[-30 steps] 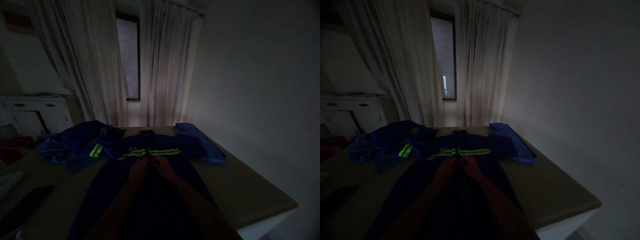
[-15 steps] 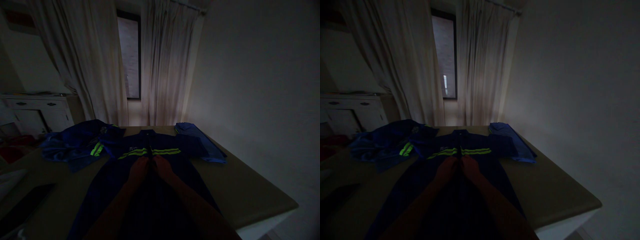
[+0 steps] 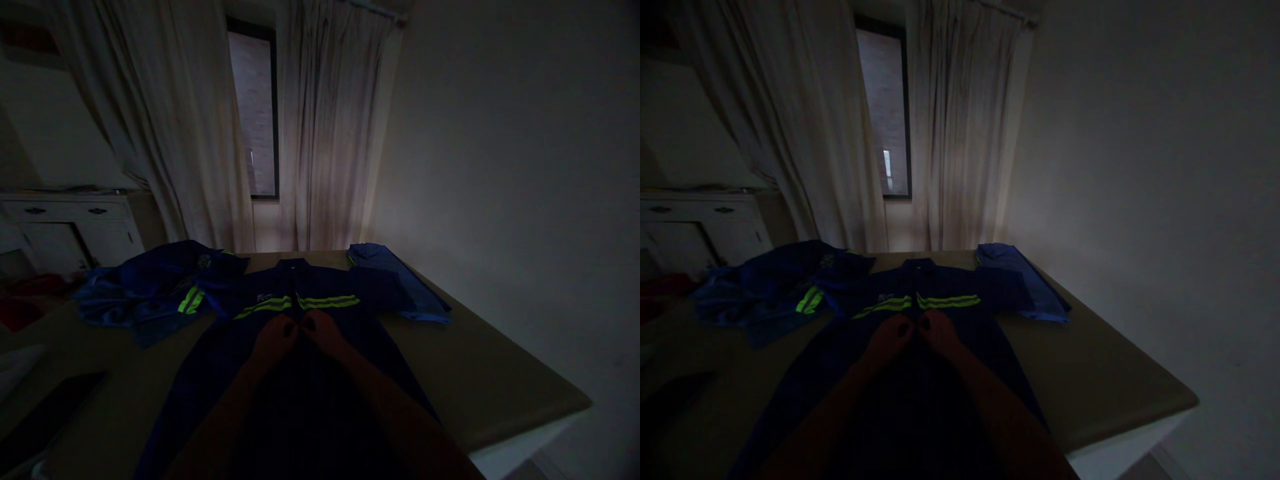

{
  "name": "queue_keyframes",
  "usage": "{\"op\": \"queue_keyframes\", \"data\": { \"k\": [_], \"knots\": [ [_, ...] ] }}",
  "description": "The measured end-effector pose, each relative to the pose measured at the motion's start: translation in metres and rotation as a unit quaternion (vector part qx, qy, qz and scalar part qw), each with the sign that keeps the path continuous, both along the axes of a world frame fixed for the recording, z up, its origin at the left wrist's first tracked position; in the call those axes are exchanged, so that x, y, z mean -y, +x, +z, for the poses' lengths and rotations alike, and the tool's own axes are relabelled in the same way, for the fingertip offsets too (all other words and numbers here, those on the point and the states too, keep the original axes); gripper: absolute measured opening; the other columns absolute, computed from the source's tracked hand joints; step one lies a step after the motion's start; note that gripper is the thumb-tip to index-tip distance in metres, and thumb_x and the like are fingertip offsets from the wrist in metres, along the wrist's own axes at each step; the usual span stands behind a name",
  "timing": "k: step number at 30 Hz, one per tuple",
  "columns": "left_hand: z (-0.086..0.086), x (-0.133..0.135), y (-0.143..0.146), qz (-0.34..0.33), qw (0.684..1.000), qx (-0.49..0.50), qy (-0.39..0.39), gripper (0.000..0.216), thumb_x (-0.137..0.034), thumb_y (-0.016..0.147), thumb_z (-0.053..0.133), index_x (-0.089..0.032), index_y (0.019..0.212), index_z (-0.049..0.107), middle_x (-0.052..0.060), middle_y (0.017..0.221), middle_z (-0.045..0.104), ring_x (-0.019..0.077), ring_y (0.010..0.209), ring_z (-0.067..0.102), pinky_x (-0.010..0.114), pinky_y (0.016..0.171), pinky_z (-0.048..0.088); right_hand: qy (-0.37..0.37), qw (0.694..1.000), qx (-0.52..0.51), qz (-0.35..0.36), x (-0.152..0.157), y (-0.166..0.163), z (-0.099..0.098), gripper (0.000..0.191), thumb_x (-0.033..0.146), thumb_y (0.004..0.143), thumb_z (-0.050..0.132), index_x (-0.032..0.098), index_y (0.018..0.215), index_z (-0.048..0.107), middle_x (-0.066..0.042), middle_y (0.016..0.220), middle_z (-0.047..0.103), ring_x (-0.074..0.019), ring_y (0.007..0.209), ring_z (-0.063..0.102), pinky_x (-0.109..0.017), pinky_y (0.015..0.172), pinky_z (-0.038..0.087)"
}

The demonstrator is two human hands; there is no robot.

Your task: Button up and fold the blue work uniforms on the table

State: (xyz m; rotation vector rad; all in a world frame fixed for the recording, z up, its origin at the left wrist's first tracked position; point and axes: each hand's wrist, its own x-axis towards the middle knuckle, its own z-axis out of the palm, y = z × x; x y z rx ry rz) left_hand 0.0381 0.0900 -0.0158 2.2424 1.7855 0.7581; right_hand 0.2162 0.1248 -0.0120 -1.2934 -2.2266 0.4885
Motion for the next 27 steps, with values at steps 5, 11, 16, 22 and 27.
{"op": "queue_keyframes", "data": {
  "k": [5,11,16,22,27],
  "knots": [
    [-0.002,-0.003,0.001,-0.026,0.999,0.03,-0.004,0.017,-0.019,0.097,0.052,-0.021,0.099,0.069,0.005,0.102,0.07,0.0191,0.096,0.066,0.029,0.088,0.046,0.001,1.0,-0.021,0.019,-0.004,0.001,-0.001,0.01,0.02,0.086,0.071,0.021,0.096,0.073,-0.004,0.103,0.074,-0.0197,0.099,0.068,-0.027,0.087,0.047],
    [-0.001,-0.007,-0.004,-0.007,0.999,0.021,-0.026,0.014,-0.023,0.095,0.056,-0.02,0.096,0.07,0.006,0.097,0.073,0.0219,0.094,0.067,0.032,0.083,0.046,-0.004,1.0,-0.022,0.019,-0.008,-0.002,-0.005,0.008,0.025,0.089,0.072,0.021,0.094,0.074,-0.004,0.102,0.075,-0.0205,0.099,0.068,-0.028,0.086,0.047],
    [0.002,-0.004,-0.002,-0.006,1.0,-0.003,-0.01,0.011,-0.022,0.095,0.056,-0.02,0.101,0.065,0.006,0.1,0.07,0.0228,0.097,0.064,0.032,0.084,0.045,-0.04,0.993,-0.107,0.024,-0.01,-0.007,-0.004,0.016,0.033,0.093,0.068,0.019,0.089,0.074,-0.004,0.094,0.075,-0.0196,0.093,0.067,-0.028,0.085,0.047],
    [0.018,0.007,0.013,-0.003,0.985,-0.149,0.088,0.015,-0.024,0.099,0.05,-0.019,0.103,0.064,0.011,0.106,0.067,0.0277,0.103,0.062,0.038,0.089,0.045,-0.109,0.972,-0.209,0.003,-0.016,-0.009,-0.006,0.014,0.029,0.089,0.065,0.019,0.082,0.073,-0.001,0.082,0.075,-0.0201,0.084,0.069,-0.028,0.076,0.05],
    [0.016,0.008,0.013,0.0,0.988,-0.14,0.067,0.028,-0.025,0.104,0.04,-0.021,0.104,0.068,0.009,0.107,0.07,0.0239,0.103,0.065,0.036,0.094,0.047,-0.1,0.958,-0.264,-0.046,-0.022,-0.002,-0.007,0.02,0.035,0.086,0.066,0.02,0.099,0.071,-0.001,0.092,0.074,-0.0204,0.089,0.068,-0.03,0.081,0.052]
  ]
}}
